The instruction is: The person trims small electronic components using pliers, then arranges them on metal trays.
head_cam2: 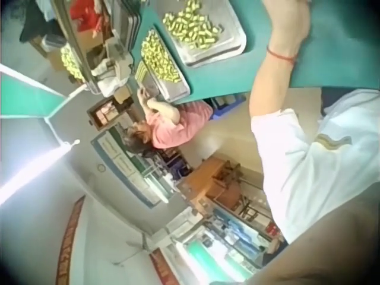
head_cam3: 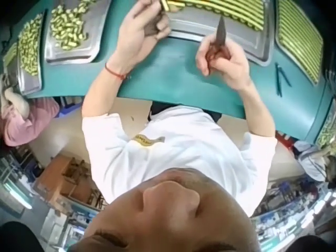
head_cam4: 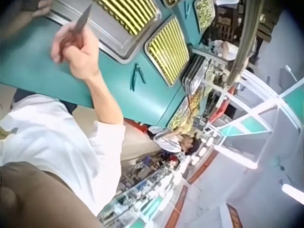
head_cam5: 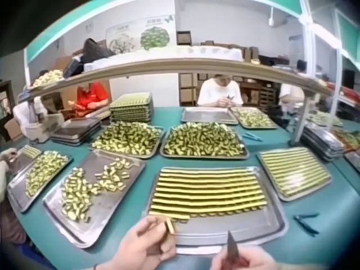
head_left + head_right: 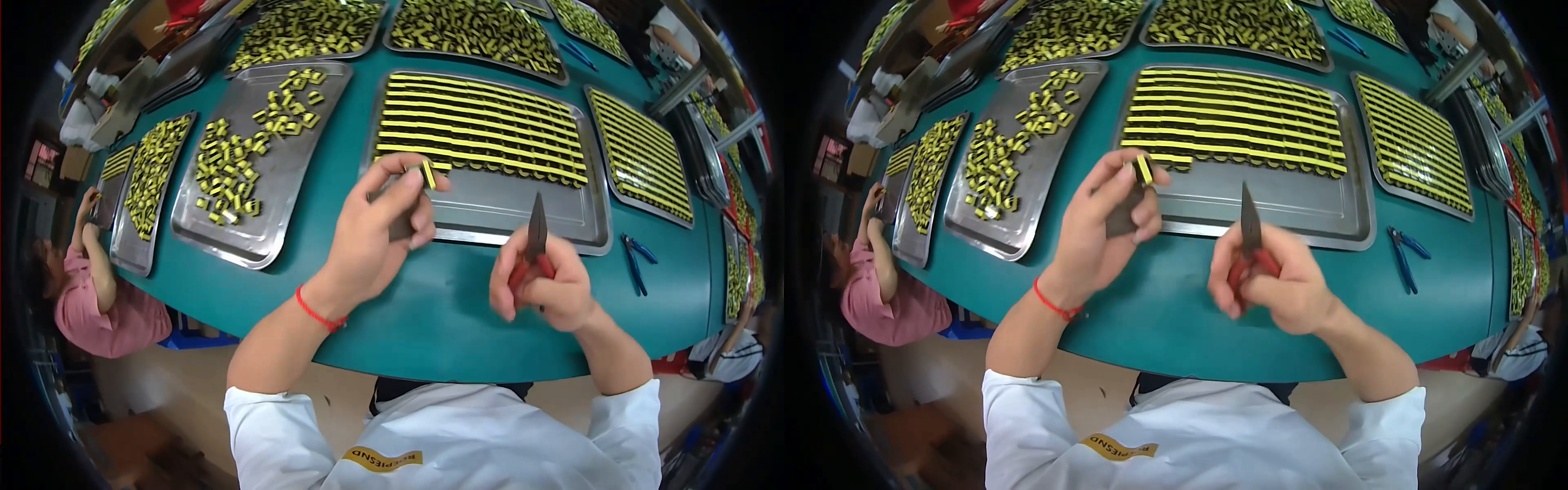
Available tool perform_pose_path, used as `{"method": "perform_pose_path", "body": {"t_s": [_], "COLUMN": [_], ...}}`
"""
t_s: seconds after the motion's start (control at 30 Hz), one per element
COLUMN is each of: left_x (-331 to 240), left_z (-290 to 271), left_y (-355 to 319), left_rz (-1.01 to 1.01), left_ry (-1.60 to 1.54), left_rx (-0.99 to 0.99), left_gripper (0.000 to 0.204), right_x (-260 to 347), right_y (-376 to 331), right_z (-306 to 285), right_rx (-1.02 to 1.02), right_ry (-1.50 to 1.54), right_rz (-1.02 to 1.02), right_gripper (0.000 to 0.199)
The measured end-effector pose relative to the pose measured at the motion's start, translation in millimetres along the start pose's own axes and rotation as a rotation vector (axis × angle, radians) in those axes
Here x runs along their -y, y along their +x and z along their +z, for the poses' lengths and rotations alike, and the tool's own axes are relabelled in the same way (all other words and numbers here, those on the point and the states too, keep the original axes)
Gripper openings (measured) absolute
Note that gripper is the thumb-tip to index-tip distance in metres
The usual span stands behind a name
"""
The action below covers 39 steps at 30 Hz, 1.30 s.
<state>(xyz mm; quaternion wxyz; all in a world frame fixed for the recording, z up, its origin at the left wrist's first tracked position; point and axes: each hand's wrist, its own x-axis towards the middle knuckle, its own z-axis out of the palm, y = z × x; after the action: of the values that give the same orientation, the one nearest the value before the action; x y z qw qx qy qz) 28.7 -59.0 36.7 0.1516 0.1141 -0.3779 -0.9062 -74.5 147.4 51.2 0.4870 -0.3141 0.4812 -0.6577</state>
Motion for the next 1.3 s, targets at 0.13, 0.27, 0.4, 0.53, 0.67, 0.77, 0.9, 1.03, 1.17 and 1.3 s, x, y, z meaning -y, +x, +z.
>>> {"method": "perform_pose_path", "body": {"t_s": [0.13, 0.27, 0.4, 0.53, 0.67, 0.77, 0.9, 1.03, 1.17, 1.3], "left_x": [18, 27, 38, 41, 39, 37, 36, 33, 33, 35], "left_z": [6, 7, 6, 1, 2, 2, 2, 5, 1, -1], "left_y": [-8, -12, -11, -11, -11, -7, -8, -11, -10, -10], "left_rz": [0.044, 0.312, 0.398, 0.491, 0.650, 0.789, 0.852, 0.820, 0.788, 0.814], "left_ry": [0.337, 0.821, 0.880, 0.973, 1.084, 1.145, 1.187, 1.167, 1.170, 1.163], "left_rx": [0.120, 0.156, 0.104, 0.151, 0.211, 0.282, 0.300, 0.320, 0.341, 0.343], "left_gripper": [0.026, 0.035, 0.034, 0.035, 0.041, 0.041, 0.041, 0.043, 0.037, 0.036], "right_x": [-10, -17, -20, -23, -26, -28, -31, -26, -26, -27], "right_y": [-14, -14, -14, -12, -11, -8, -8, -8, -6, -6], "right_z": [-3, -3, -4, -3, 1, 4, 7, 9, 3, 4], "right_rx": [0.057, 0.207, 0.265, 0.305, 0.287, 0.282, 0.214, 0.198, 0.249, 0.238], "right_ry": [0.219, 0.304, 0.362, 0.429, 0.477, 0.505, 0.399, 0.362, 0.358, 0.290], "right_rz": [0.251, 0.319, 0.354, 0.407, 0.420, 0.411, 0.421, 0.457, 0.418, 0.443], "right_gripper": [0.032, 0.032, 0.032, 0.032, 0.030, 0.030, 0.027, 0.025, 0.024, 0.027]}}
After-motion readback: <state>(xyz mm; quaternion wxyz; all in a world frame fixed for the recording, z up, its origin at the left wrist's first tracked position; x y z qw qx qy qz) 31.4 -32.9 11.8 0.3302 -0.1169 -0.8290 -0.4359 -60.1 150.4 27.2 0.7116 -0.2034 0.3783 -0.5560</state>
